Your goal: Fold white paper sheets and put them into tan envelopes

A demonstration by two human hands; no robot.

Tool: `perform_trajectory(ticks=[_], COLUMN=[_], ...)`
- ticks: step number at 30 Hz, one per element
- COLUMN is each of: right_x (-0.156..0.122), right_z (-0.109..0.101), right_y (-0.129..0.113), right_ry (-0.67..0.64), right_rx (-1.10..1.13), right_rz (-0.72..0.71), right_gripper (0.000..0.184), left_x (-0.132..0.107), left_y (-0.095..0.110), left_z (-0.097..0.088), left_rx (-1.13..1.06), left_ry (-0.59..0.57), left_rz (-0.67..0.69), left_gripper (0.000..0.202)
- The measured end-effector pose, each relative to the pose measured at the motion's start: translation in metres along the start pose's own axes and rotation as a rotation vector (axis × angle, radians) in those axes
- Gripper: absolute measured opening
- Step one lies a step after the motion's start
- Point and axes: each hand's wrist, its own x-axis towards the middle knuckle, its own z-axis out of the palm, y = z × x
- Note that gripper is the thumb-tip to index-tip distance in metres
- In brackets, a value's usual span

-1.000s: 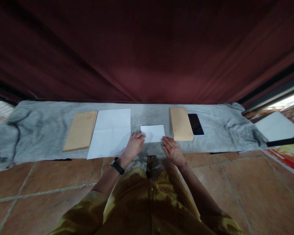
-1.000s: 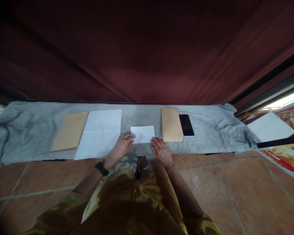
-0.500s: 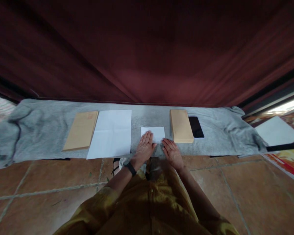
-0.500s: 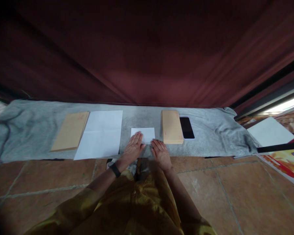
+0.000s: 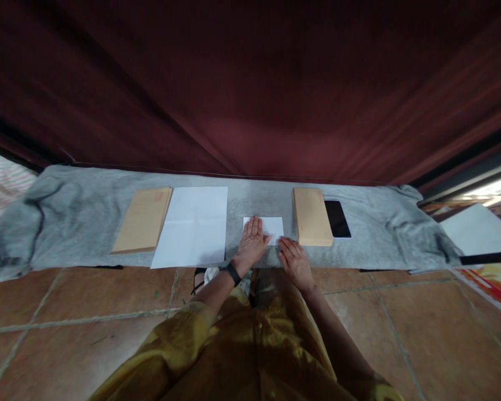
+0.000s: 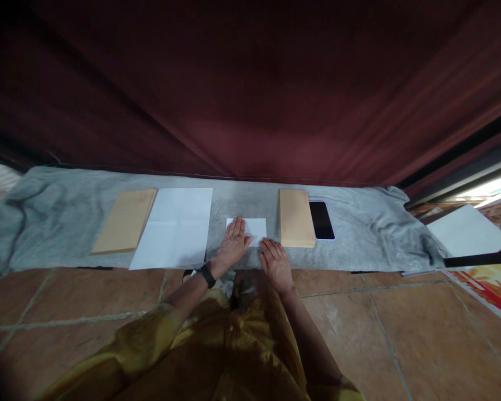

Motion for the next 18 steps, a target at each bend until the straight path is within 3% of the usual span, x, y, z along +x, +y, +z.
perform_trajectory(ticks=[18], right_x=[0.000], right_z=[-0.003], right_y=[-0.001], right_ry=[-0.021], right_rx=[0.023], right_rz=[0.000], right_gripper=[0.045], left_x=[-0.054], left_y=[-0.006], left_z=[-0.017], left_rx=[0.187], left_ry=[-0.082], left_rz=[0.208], left_gripper=[0.065])
